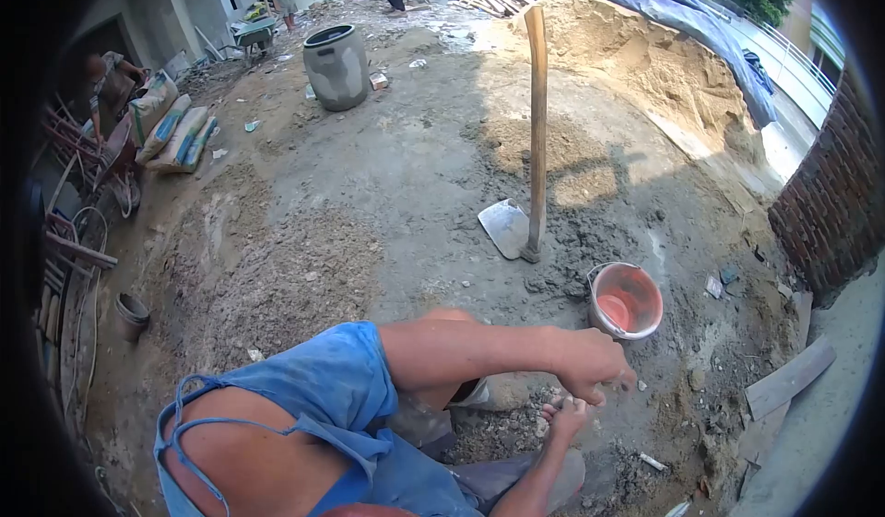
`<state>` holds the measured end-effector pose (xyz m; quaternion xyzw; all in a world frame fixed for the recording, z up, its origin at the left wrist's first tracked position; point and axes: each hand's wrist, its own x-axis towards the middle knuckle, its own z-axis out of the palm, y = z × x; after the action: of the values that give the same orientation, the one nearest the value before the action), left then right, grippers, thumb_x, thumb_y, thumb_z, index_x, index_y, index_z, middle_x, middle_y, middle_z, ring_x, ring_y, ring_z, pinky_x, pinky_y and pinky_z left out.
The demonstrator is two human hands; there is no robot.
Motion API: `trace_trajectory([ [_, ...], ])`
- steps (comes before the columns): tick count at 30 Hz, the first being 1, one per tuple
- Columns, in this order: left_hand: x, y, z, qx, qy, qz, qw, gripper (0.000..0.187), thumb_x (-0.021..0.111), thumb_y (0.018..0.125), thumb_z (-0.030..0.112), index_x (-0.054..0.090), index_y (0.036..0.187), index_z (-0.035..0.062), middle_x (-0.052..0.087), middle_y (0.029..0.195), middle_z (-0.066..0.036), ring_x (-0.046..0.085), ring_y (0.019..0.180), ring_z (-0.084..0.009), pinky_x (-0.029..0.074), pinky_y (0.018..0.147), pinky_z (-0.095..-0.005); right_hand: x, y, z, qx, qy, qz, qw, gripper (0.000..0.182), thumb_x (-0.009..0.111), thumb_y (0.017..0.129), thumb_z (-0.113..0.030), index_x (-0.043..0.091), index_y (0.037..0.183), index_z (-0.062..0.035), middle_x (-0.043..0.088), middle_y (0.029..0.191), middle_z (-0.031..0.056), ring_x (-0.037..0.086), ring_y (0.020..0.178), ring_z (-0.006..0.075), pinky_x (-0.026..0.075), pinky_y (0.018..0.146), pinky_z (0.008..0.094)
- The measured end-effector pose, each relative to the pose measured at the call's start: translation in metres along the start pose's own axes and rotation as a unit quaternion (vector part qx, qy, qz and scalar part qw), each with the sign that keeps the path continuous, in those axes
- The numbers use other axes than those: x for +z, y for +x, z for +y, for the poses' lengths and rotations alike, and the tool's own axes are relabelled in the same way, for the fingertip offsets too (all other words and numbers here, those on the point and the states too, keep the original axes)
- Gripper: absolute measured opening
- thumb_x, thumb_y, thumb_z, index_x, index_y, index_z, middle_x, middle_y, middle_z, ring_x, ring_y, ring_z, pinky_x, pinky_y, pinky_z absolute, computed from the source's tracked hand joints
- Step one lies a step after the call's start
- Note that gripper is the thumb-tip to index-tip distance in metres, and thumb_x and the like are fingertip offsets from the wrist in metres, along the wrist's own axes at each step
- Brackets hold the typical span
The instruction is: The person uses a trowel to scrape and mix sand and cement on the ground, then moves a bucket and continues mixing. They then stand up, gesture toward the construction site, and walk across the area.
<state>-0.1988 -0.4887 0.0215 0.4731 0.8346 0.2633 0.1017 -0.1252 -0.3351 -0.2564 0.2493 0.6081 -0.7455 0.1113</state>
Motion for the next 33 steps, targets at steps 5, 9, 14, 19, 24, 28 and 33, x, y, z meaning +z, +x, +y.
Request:
trace_trajectory([
  [5, -0.005, -0.003, -0.006, -0.015, -0.063, -0.038, 0.997, 0.046, 0.072, 0.072, 0.03, 0.064, 0.112, 0.0085, 0.07, 0.088, -0.011, 0.067, 0.087, -0.0327, 0.052, 0.076, -0.045, -0.01, 0.007, -0.012, 0.019, 0.014, 0.031, 0.999, 0.014, 0.047, 0.096, -0.018, 0.046, 0.103, -0.0056, 0.06, 0.077, 0.0088, 0.061, 0.053, 0.0175, 0.051, 0.044, 0.0273],
  [9, -0.011, -0.007, -0.004, -0.032, -0.037, -0.088, 0.995, 0.044, 0.073, 0.071, 0.03, 0.066, 0.109, 0.0077, 0.07, 0.089, -0.012, 0.066, 0.089, -0.0324, 0.051, 0.079, -0.0438, -0.011, 0.009, -0.013, -0.01, 0.029, 0.038, 0.999, 0.015, 0.048, 0.095, -0.015, 0.045, 0.106, -0.0056, 0.06, 0.08, 0.0088, 0.062, 0.055, 0.0176, 0.051, 0.043, 0.0271],
  [14, -0.002, -0.006, -0.014, -0.009, -0.013, -0.09, 0.996, 0.046, 0.072, 0.07, 0.026, 0.063, 0.112, 0.008, 0.071, 0.083, -0.008, 0.068, 0.081, -0.0302, 0.052, 0.071, -0.0435, -0.006, 0.006, -0.012, -0.012, 0.02, 0.022, 0.999, 0.019, 0.05, 0.092, -0.01, 0.044, 0.109, -0.0036, 0.06, 0.08, 0.0095, 0.062, 0.055, 0.0175, 0.052, 0.044, 0.0277],
  [19, -0.003, -0.006, -0.017, -0.011, -0.024, -0.105, 0.994, 0.045, 0.072, 0.069, 0.026, 0.064, 0.11, 0.0079, 0.071, 0.082, -0.007, 0.068, 0.081, -0.0292, 0.052, 0.071, -0.0428, -0.007, 0.012, -0.008, -0.007, 0.024, 0.029, 0.999, 0.022, 0.049, 0.091, -0.007, 0.043, 0.112, -0.0027, 0.06, 0.079, 0.0097, 0.062, 0.054, 0.0171, 0.052, 0.043, 0.0275],
  [24, -0.005, -0.007, -0.013, -0.042, -0.044, -0.11, 0.992, 0.041, 0.073, 0.071, 0.028, 0.067, 0.106, 0.0076, 0.07, 0.086, -0.012, 0.066, 0.088, -0.0311, 0.051, 0.079, -0.0429, -0.009, 0.015, -0.004, -0.014, 0.022, 0.036, 0.999, 0.022, 0.048, 0.091, -0.006, 0.043, 0.113, -0.003, 0.06, 0.078, 0.0097, 0.061, 0.054, 0.0172, 0.052, 0.042, 0.0273],
  [28, -0.005, -0.006, -0.012, -0.049, -0.039, -0.117, 0.991, 0.041, 0.073, 0.071, 0.028, 0.067, 0.105, 0.0073, 0.07, 0.087, -0.013, 0.066, 0.088, -0.0315, 0.05, 0.079, -0.0431, -0.01, 0.016, -0.002, -0.019, 0.019, 0.034, 0.999, 0.023, 0.047, 0.092, -0.005, 0.042, 0.114, -0.0031, 0.059, 0.077, 0.0098, 0.06, 0.051, 0.017, 0.05, 0.041, 0.0267],
  [33, 0.001, -0.003, -0.017, -0.026, -0.025, -0.108, 0.994, 0.042, 0.072, 0.07, 0.027, 0.066, 0.107, 0.0074, 0.07, 0.082, -0.01, 0.067, 0.083, -0.0309, 0.051, 0.075, -0.0429, -0.011, 0.013, -0.004, -0.026, 0.019, 0.038, 0.999, 0.023, 0.046, 0.092, -0.004, 0.042, 0.115, -0.0047, 0.058, 0.076, 0.0091, 0.059, 0.05, 0.0161, 0.049, 0.04, 0.0262],
])
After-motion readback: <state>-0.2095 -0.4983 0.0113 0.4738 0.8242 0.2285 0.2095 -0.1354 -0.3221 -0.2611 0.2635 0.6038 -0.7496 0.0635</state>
